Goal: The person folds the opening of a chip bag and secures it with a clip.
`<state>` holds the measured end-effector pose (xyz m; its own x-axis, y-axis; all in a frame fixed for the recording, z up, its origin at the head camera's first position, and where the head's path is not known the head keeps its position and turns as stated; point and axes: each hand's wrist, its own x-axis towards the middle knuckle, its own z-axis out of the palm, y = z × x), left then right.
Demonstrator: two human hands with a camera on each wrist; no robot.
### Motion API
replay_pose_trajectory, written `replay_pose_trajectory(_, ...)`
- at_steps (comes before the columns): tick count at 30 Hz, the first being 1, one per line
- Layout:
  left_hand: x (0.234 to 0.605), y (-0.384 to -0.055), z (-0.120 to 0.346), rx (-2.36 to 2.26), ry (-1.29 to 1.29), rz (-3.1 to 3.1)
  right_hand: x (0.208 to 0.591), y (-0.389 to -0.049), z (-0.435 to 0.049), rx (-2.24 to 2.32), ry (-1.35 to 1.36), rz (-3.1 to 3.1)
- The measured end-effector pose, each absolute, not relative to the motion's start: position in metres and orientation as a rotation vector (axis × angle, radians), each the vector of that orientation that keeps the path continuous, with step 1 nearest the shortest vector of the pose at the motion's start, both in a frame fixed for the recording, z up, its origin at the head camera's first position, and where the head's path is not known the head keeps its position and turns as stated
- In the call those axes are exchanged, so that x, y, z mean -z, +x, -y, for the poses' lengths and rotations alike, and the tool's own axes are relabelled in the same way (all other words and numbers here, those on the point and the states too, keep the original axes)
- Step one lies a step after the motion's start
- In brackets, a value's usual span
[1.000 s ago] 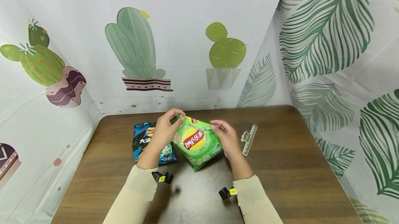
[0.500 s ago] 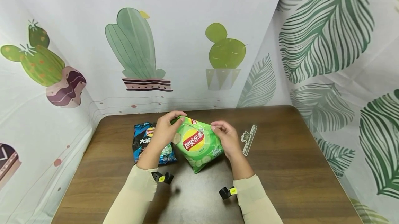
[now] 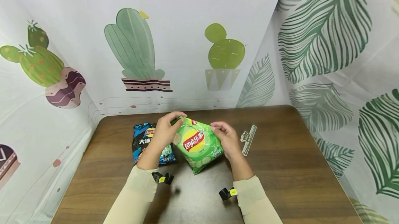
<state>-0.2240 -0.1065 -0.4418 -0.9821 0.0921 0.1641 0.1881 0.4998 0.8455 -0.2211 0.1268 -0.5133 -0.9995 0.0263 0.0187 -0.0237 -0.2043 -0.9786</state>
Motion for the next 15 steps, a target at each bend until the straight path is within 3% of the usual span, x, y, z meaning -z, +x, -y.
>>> replay_pose_trajectory(15,0.442,-0.223,0.106,1.498,-0.238,2.634,0.513,-0.220,-0.138,-2.351,0.011,2.199)
